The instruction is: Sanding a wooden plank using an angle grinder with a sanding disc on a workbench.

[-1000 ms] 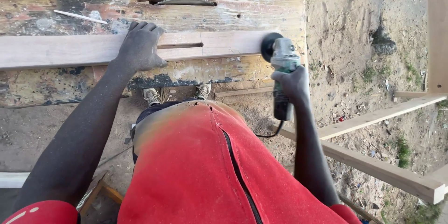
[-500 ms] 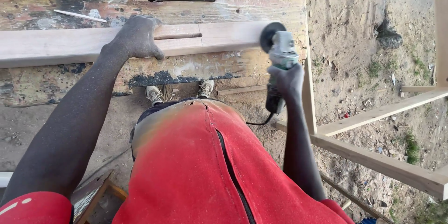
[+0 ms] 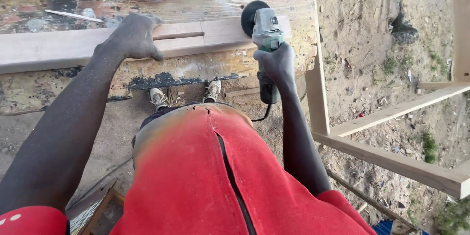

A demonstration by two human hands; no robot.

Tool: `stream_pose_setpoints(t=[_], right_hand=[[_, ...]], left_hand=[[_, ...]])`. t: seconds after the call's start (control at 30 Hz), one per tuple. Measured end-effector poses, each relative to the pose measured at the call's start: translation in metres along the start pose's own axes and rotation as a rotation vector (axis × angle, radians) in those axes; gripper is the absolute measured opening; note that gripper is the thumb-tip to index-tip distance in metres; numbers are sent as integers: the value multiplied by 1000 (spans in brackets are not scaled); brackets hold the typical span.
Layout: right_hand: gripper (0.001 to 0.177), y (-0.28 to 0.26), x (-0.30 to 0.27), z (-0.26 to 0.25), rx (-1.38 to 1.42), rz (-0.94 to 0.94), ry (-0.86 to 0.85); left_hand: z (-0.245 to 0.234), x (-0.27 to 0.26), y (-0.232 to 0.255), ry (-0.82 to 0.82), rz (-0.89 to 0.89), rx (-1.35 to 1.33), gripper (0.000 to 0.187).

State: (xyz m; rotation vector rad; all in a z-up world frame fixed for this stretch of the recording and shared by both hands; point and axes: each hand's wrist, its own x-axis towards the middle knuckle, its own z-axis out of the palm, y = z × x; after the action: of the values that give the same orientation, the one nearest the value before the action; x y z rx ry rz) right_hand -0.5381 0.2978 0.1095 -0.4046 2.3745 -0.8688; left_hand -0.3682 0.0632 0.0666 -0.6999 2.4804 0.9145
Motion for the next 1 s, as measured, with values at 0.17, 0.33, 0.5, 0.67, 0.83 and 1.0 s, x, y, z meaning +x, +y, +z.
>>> stream_pose_setpoints(t=[0.17, 0.33, 0.5, 0.67, 0.83, 1.0], right_hand=[[26, 7, 10, -53, -42, 196, 8], [19, 10, 14, -61, -95, 260, -7], [21, -11, 5, -24, -120, 186, -115], [13, -17, 10, -25, -186, 157, -152], [28, 6, 39, -52, -235, 129, -27], [31, 0, 46, -61, -265, 103, -16]], left_hand=[[30, 4, -17, 163, 114, 114, 91], [46, 6, -31, 268, 155, 162, 86], [49, 7, -35, 367, 258, 226, 82], [54, 10, -34, 373, 226, 372, 85], [44, -4, -23, 434, 239, 378, 71], [48, 0, -25, 424, 255, 392, 74]])
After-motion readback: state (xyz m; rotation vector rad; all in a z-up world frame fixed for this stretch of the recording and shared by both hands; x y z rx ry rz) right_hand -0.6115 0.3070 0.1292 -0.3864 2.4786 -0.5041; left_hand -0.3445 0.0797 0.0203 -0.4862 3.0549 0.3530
